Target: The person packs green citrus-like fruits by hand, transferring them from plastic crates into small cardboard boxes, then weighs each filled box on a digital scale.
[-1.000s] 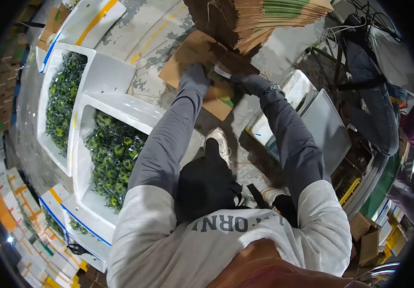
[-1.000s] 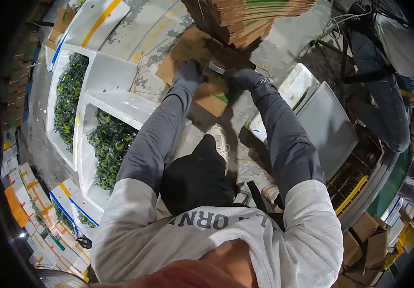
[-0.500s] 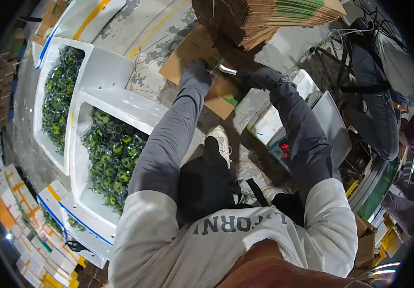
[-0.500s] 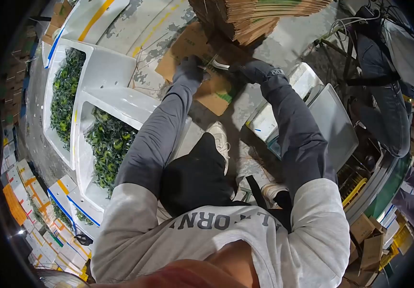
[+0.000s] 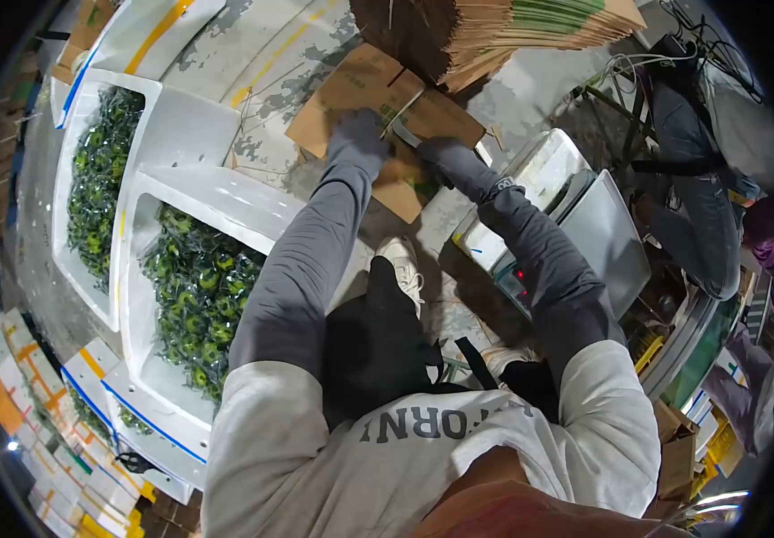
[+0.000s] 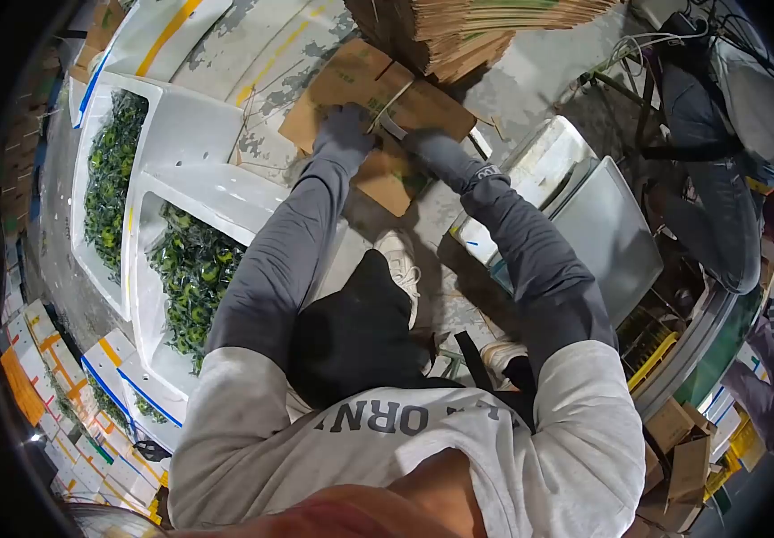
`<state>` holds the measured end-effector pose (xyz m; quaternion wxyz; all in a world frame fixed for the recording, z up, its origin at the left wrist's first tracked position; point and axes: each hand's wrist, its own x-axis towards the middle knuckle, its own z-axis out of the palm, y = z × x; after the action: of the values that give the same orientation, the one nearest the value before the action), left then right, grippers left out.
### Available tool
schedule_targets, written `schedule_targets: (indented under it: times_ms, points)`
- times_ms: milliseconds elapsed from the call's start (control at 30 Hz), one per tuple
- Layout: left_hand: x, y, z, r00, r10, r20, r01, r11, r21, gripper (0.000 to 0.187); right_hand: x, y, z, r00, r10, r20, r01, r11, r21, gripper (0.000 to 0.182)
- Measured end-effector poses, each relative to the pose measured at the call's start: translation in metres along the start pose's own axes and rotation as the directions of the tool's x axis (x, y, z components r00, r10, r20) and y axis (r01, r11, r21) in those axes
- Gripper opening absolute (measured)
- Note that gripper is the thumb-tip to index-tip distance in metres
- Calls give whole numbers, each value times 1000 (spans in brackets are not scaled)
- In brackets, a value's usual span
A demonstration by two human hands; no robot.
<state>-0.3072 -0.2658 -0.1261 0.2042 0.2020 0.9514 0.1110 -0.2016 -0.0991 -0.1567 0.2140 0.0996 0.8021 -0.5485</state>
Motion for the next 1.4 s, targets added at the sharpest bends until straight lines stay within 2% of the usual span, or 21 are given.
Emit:
schedule_targets:
  times_ms: [33,133,200,300,333,433,500,533,600,667,767,800,867,967,1033,1167,1200,1300,1333,1367,1400]
  points:
    - [-3,-2,1,1000,8,-7,-8,1000,-5,54,3,11,5,989,-141,-38,131,972,-194,26]
    - [-4,3,-4,999,26,45,-27,1000,8,48,3,4,18,986,-29,-161,-6,977,-211,28]
    - [-2,2,1,1000,26,-6,-26,999,-30,41,-9,-25,13,981,91,-171,-119,979,-165,30]
    - [1,8,2,999,-24,-35,22,997,-70,33,-6,-16,17,934,-85,-348,-106,863,-494,32]
    - [0,10,2,998,-52,-34,49,996,-80,31,3,-1,18,935,-163,-315,-95,740,-665,34]
    - [4,11,10,996,-38,-77,36,999,-35,27,6,-6,13,940,-160,-300,-33,835,-549,39]
    - [4,10,10,998,-17,-56,13,998,-62,27,6,-16,16,976,181,-120,-184,983,-12,40]
    - [4,9,9,999,-8,-49,5,997,-72,27,7,-21,18,956,292,37,-292,923,253,41]
    - [5,7,12,994,31,-104,-33,999,-16,27,20,-17,24,967,194,-165,-217,967,-131,38]
    - [4,3,16,990,75,-118,-77,997,-13,27,24,-11,18,966,58,-250,-153,912,-380,33]
    - [4,5,12,994,86,-73,-83,996,43,27,19,-22,-6,903,-185,-387,-45,856,-515,30]
    - [3,4,11,993,105,-55,-104,994,14,27,23,-23,-6,918,-89,-387,-106,884,-456,22]
    - [3,0,8,988,150,-21,-151,987,-50,26,24,-17,1,896,-205,-394,-65,817,-574,20]
    - [11,-12,18,971,236,-36,-235,972,29,27,30,-21,2,888,-293,-353,-57,693,-719,20]
    - [18,-13,22,986,170,4,-170,985,10,29,27,-51,-5,887,-352,-297,-54,561,-826,23]
    - [10,-16,19,989,137,-62,-144,982,-126,26,20,-114,-13,973,-180,-144,-66,382,-922,24]
    - [13,-18,22,990,138,-38,-142,981,-134,25,23,-104,-10,960,-210,-184,-93,381,-920,23]
    - [19,-19,25,988,154,16,-149,975,-165,24,21,-46,-2,825,-422,-375,-68,585,-808,22]
    - [12,-16,17,987,157,19,-152,972,-177,24,12,-29,7,821,-450,-350,-10,602,-798,21]
    - [8,-14,14,987,158,22,-151,970,-189,25,2,-21,16,861,-369,-351,-29,652,-758,21]
    - [10,-14,17,983,180,-42,-185,965,-187,26,3,-15,28,822,-397,-408,-26,691,-723,22]
